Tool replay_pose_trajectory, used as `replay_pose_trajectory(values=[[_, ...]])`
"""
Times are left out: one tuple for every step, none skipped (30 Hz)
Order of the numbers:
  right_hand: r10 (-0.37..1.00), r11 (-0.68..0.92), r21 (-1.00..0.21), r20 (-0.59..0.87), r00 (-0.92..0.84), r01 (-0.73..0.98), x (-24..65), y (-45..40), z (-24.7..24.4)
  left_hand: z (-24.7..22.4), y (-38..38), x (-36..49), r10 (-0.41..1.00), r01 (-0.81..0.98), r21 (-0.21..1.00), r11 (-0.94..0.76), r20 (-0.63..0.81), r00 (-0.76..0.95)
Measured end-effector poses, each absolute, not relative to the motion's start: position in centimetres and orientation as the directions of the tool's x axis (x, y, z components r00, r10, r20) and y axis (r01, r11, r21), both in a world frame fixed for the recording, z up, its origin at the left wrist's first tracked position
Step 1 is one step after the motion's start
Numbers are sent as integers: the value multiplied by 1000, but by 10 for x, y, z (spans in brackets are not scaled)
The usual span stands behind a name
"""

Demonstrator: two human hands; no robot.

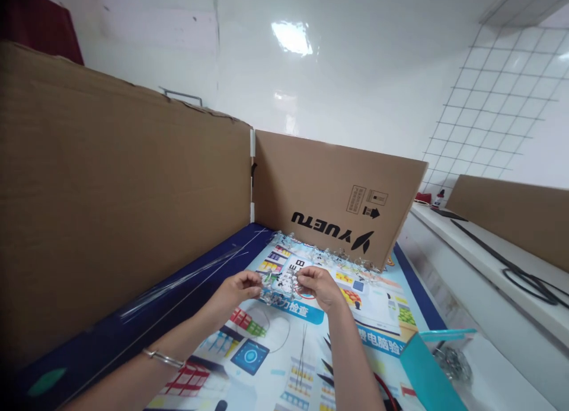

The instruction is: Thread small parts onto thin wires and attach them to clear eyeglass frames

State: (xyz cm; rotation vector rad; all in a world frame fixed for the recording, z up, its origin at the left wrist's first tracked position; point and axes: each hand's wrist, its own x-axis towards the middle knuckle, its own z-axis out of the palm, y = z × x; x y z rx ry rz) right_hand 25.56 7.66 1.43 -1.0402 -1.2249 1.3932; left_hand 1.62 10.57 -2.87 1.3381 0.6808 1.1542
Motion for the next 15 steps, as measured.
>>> replay_pose_trajectory(values=[[989, -27, -990, -6, -145, -138, 255, 82, 10, -29, 114, 17, 915, -225, 965, -131, 205, 347], [992, -32, -988, -12, -128, -149, 254, 89, 7, -28, 125, 17, 917, -208, 970, -126, 194, 350], [993, -36, -987, -18, -114, -158, 253, 98, 3, -27, 138, 16, 920, -197, 972, -129, 191, 342], [995, -39, -985, -23, -99, -165, 251, 109, 1, -27, 153, 15, 923, -185, 974, -130, 187, 336], [996, -43, -985, -29, -86, -169, 248, 121, -1, -26, 169, 14, 929, -175, 976, -132, 183, 322], [997, -46, -984, -34, -70, -170, 246, 135, -3, -27, 186, 13, 933, -165, 977, -133, 179, 311], [998, -50, -985, -42, -52, -168, 243, 149, -6, -28, 204, 12, 936, -155, 979, -134, 176, 303], [998, -58, -985, -54, -29, -160, 239, 164, -8, -31, 221, 12, 940, -143, 980, -136, 173, 295], [998, -66, -986, -66, -5, -150, 236, 178, -11, -34, 236, 12, 944, -126, 983, -133, 165, 286], [997, -72, -988, -76, 21, -139, 233, 191, -15, -39, 251, 14, 949, -107, 986, -129, 154, 275], [995, -83, -989, -89, 46, -125, 230, 202, -19, -44, 264, 15, 954, -87, 989, -123, 142, 263], [993, -90, -990, -98, 71, -111, 227, 212, -23, -49, 275, 17, 959, -66, 991, -115, 128, 253], [990, -97, -991, -106, 94, -96, 224, 220, -28, -55, 285, 19, 963, -46, 993, -106, 115, 244], [987, -102, -992, -111, 116, -81, 222, 227, -33, -61, 293, 22, 967, -28, 995, -98, 102, 235], [984, -104, -993, -112, 136, -64, 219, 232, -38, -66, 300, 24, 970, -13, 996, -91, 91, 227]])
